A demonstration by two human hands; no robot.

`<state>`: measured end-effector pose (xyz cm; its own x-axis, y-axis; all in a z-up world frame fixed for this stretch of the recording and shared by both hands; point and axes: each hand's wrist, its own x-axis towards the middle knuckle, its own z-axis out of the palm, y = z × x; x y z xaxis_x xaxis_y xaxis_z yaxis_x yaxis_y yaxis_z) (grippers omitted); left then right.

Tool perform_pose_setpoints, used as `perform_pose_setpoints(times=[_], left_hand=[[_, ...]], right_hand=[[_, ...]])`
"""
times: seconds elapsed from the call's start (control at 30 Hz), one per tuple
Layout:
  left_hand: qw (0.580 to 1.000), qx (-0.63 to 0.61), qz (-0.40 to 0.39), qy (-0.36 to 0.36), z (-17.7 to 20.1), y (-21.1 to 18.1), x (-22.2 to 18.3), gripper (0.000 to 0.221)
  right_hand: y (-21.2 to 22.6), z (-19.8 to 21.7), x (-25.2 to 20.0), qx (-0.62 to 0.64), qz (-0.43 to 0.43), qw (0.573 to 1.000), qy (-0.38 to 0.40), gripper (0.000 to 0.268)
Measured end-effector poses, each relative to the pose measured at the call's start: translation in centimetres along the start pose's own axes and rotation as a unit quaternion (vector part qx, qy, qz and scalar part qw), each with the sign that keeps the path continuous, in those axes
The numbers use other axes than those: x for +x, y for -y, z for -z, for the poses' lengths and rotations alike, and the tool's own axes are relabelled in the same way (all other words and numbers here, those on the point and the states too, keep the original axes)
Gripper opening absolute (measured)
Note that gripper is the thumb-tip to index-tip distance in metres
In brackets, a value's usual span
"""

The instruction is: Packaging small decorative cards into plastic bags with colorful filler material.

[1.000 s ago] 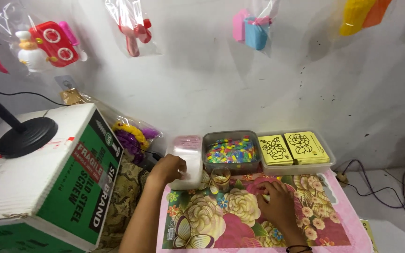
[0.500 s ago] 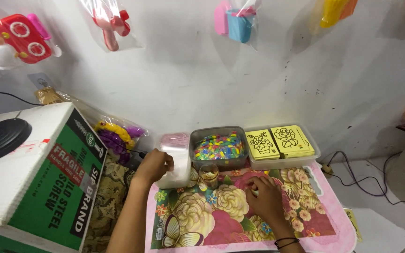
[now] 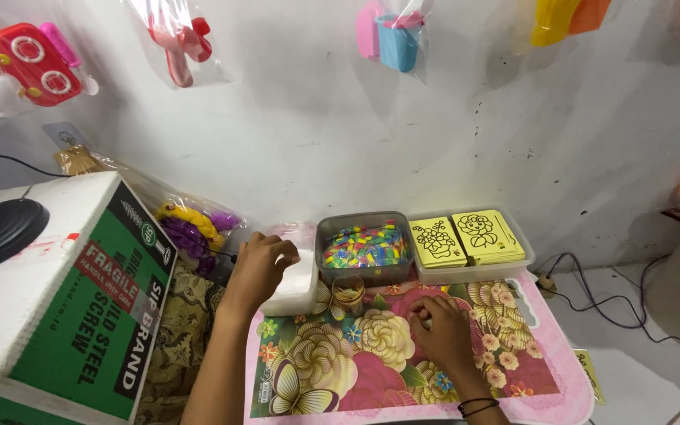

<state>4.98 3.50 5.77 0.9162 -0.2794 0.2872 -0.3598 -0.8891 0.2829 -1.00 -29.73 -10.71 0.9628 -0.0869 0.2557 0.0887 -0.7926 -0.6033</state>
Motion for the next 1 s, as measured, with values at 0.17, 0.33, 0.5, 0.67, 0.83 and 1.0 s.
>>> perform_pose_setpoints(times=[0.17, 0.33, 0.5, 0.67, 0.83, 1.0], left_hand=[[0.995, -0.016, -0.042, -0.091, 0.4, -2.9, -1.4, 0.008], [0.977, 0.001, -0.101, -0.189, -0.9, -7.0, -3.8, 0.016], [0.974, -0.031, -0.138, -0.178, -4.2, -11.2, -6.1, 0.018], [0.962, -0.098, -0.204, -0.153, -8.4, -13.3, -8.4, 0.011], [0.943, -0.138, -0.298, -0.062, -12.0, -13.1, -10.3, 0.009], [0.944, -0.188, -0.269, -0.021, -13.8, -12.5, -10.6, 0.013]], right_hand=[[0.7, 0.6, -0.1, 0.044, -0.028, 0.999, -0.014, 0.010], [2.3, 2.4, -0.4, 0.200, -0.041, 0.978, -0.028, 0.011], [2.4, 3.1, -0.8, 0.293, 0.026, 0.956, -0.025, 0.032], [0.3, 2.1, -1.4, 0.389, 0.037, 0.920, 0.017, 0.054], [0.2, 3.5, -1.6, 0.461, -0.039, 0.881, 0.100, 0.076], [-1.3, 2.4, -0.3, 0.431, -0.090, 0.893, 0.091, 0.019]])
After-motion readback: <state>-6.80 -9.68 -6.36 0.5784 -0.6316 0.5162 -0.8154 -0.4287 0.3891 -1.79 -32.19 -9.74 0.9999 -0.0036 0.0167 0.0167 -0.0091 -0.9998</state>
